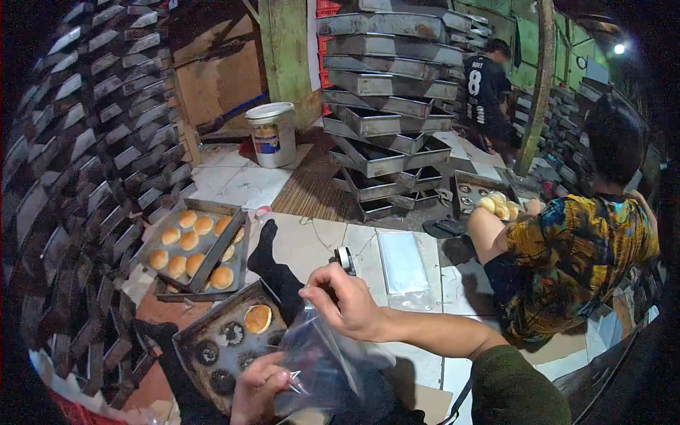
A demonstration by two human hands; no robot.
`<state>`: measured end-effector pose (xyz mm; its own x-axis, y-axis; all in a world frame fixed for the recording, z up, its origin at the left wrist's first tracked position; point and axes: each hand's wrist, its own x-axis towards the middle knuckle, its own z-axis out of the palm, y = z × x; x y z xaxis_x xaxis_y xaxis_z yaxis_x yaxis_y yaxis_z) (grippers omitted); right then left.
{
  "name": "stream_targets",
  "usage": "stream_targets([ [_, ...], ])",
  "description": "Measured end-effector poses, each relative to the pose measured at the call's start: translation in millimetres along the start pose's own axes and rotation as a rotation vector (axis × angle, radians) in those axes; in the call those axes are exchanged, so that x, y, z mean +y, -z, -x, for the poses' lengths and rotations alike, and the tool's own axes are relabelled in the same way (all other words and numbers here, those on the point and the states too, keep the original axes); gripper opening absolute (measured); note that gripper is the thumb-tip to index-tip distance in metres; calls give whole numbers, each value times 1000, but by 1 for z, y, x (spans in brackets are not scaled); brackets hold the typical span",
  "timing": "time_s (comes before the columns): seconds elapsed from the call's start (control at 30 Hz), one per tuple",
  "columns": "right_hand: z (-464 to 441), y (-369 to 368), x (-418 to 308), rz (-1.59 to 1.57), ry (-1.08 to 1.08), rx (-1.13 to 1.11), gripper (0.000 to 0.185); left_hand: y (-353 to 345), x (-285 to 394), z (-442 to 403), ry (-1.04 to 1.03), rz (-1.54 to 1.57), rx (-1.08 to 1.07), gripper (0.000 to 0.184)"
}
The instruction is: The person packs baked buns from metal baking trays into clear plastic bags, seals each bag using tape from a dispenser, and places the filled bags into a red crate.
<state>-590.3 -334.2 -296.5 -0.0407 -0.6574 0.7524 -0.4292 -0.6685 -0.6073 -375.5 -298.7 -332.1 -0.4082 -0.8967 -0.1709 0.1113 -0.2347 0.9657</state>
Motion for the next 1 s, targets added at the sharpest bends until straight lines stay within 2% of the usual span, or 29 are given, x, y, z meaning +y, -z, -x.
stream_targets([
  [0.03,0,5,2,30,39,-35,13,2,-2,1,5,-7,4,36],
  [0.07,-2,8,12,106,139,40,13,6,-7,3,17,6,-67,36],
  [0.1,-3,17,16,100,138,42,13,8,-10,4,29,23,-137,37],
  [0.13,-7,29,17,258,260,64,15,-3,11,10,101,-110,-31,30],
  [0.17,-8,40,18,417,381,86,18,-6,16,11,109,-111,-26,30],
  [0.23,-3,55,32,365,381,47,23,-9,22,11,-267,-586,323,22],
  [0.3,4,58,48,334,185,27,27,20,50,-4,-221,-559,350,11],
  [0.37,8,70,68,418,208,-39,26,57,44,-5,-578,-773,610,15],
  [0.4,13,86,93,677,227,5,19,75,57,6,-544,-633,712,18],
  [0.43,5,96,99,588,83,156,13,90,73,15,-518,-486,815,21],
  [0.47,1,108,111,596,-55,237,8,108,83,25,-517,-478,868,22],
  [0.5,3,119,126,572,-169,208,11,122,89,35,-518,-470,922,24],
  [0.53,12,114,124,544,-280,143,12,132,91,42,-374,-322,979,24],
  [0.57,27,105,124,562,-295,16,11,140,79,37,-457,-329,1020,25],
  [0.6,37,84,111,459,-220,-86,11,136,74,38,-436,-339,1035,27],
  [0.63,49,63,95,362,-273,-217,9,134,67,34,-423,-299,1056,27],
  [0.67,63,35,83,69,-427,-175,9,115,66,26,-423,-287,1086,25],
  [0.7,75,9,64,-52,-421,-180,14,94,65,17,-440,-185,1140,23],
  [0.73,72,-17,27,-134,-345,-275,27,96,55,11,-524,-113,1010,21],
  [0.77,80,-40,11,-84,-156,-473,50,88,52,8,-562,-8,978,21],
  [0.83,99,-84,-26,64,-85,-567,71,85,56,-2,-702,-46,1126,22],
  [0.87,114,-90,-23,52,-85,-587,71,95,63,4,-753,-88,1178,23],
  [0.9,134,-100,-9,369,-19,-687,69,105,74,15,-804,-130,1229,23],
  [0.93,155,-111,13,693,58,-770,66,106,90,32,-711,-167,1372,25],
  [0.97,178,-112,56,830,116,-759,43,129,95,40,-953,-120,1331,24],
  [1.0,190,-105,90,821,53,-897,26,140,100,49,-977,-90,1330,23],
])
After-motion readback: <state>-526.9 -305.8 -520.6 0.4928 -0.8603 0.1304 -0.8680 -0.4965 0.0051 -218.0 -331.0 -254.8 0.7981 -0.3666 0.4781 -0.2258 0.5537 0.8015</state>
